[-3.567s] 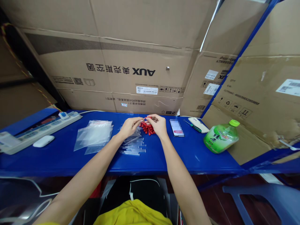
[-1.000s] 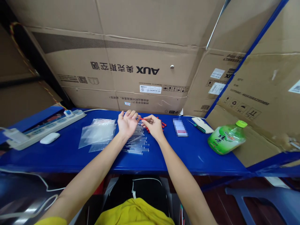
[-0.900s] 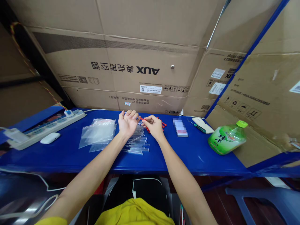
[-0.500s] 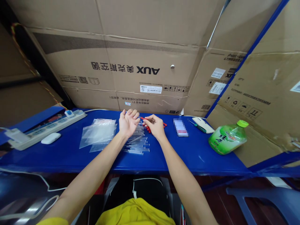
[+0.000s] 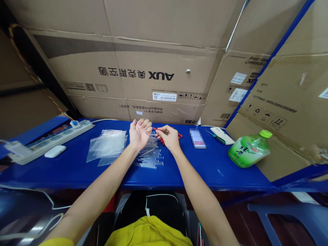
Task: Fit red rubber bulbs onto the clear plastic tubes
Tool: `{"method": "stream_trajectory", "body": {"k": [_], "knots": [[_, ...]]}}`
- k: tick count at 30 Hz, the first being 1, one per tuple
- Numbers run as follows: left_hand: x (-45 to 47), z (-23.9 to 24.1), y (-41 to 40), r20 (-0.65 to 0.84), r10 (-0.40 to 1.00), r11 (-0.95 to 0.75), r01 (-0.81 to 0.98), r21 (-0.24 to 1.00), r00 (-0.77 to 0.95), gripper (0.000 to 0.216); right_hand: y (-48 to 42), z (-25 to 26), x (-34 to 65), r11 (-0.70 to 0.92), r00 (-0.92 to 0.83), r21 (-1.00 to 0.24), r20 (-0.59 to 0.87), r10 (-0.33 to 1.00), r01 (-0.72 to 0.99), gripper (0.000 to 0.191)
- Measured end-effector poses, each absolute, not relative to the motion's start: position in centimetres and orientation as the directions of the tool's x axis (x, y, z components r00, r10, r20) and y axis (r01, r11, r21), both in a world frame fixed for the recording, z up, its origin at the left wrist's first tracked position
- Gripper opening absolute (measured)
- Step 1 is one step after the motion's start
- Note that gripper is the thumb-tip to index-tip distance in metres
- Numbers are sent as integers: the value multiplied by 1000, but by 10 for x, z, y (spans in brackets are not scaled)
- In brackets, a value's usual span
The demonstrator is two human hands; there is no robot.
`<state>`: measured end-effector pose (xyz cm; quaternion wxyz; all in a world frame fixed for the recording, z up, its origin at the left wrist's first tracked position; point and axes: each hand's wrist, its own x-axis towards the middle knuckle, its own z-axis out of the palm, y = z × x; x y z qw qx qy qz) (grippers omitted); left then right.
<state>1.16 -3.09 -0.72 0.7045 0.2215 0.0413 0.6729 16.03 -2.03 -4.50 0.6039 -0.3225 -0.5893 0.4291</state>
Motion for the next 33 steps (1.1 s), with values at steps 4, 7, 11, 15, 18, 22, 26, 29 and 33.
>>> {"method": "stream_trajectory", "body": {"k": [4, 7, 11, 15, 18, 22, 26, 29, 33], "knots": [[11, -7, -31, 233, 966, 22, -936, 351, 110, 37, -21, -45, 160, 429, -57, -889, 442, 895, -158, 31], [11, -7, -31, 248, 960, 38, -941, 336, 128, 37, -21, -44, 161, 428, -54, -890, 441, 896, -159, 31], [11, -8, -31, 260, 956, 41, -938, 343, 136, 37, -22, -43, 161, 427, -50, -891, 439, 897, -154, 32], [11, -9, -30, 254, 959, 22, -924, 382, 128, 37, -22, -43, 160, 430, -40, -894, 438, 898, -129, 33], [11, -9, -30, 267, 954, 29, -928, 371, 136, 37, -22, -43, 160, 427, -37, -897, 434, 900, -115, 34], [12, -9, -31, 253, 959, 24, -929, 370, 125, 37, -22, -43, 160, 428, -36, -897, 434, 900, -108, 35], [13, -9, -31, 245, 961, 28, -925, 380, 130, 37, -22, -44, 160, 432, -28, -893, 439, 898, -125, 33], [13, -9, -31, 239, 963, 28, -925, 378, 127, 37, -22, -44, 160, 429, -24, -893, 436, 900, -136, 33], [13, -9, -31, 238, 963, 32, -929, 368, 128, 36, -23, -44, 159, 428, -25, -894, 435, 900, -135, 32]]}}
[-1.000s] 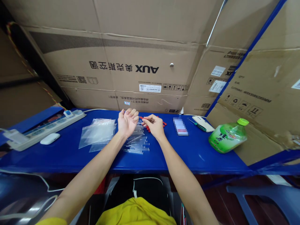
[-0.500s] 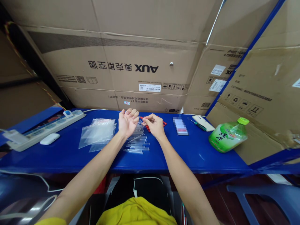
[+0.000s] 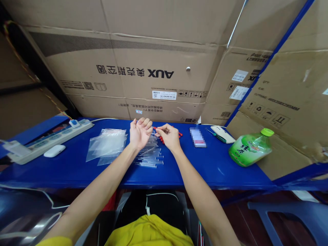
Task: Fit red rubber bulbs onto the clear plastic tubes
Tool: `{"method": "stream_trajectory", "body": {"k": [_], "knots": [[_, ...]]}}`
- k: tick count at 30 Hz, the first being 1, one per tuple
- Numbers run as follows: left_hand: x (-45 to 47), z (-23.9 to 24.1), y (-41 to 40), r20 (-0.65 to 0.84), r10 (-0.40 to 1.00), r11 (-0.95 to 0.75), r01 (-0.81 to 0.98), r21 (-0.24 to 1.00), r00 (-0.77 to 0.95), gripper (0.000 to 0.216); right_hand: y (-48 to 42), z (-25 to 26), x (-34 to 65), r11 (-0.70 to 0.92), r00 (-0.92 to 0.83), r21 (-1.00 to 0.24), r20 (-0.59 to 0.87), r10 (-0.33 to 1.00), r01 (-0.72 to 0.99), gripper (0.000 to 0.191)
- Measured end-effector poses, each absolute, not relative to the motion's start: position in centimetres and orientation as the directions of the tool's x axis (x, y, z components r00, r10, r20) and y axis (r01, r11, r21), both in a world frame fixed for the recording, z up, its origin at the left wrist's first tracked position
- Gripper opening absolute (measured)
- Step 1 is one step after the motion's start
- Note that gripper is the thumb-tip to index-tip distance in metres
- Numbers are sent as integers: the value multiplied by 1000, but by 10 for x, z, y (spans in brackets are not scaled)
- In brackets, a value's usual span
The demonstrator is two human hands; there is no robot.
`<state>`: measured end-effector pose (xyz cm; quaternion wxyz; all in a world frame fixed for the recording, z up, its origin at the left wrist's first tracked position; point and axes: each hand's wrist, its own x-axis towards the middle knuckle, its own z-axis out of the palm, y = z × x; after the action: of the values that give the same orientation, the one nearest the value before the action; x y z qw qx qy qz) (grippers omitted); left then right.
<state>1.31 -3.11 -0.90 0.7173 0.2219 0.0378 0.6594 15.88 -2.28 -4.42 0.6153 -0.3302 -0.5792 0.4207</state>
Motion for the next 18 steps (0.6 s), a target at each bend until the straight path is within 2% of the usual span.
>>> {"method": "stream_trajectory", "body": {"k": [9, 18], "knots": [[14, -9, -33, 252, 956, 55, -933, 356, 153, 35, -24, -42, 159, 426, -15, -895, 431, 902, -136, 34], [15, -8, -34, 207, 971, 22, -902, 431, 122, 36, -25, -42, 158, 419, -24, -902, 423, 906, -105, 37]]}}
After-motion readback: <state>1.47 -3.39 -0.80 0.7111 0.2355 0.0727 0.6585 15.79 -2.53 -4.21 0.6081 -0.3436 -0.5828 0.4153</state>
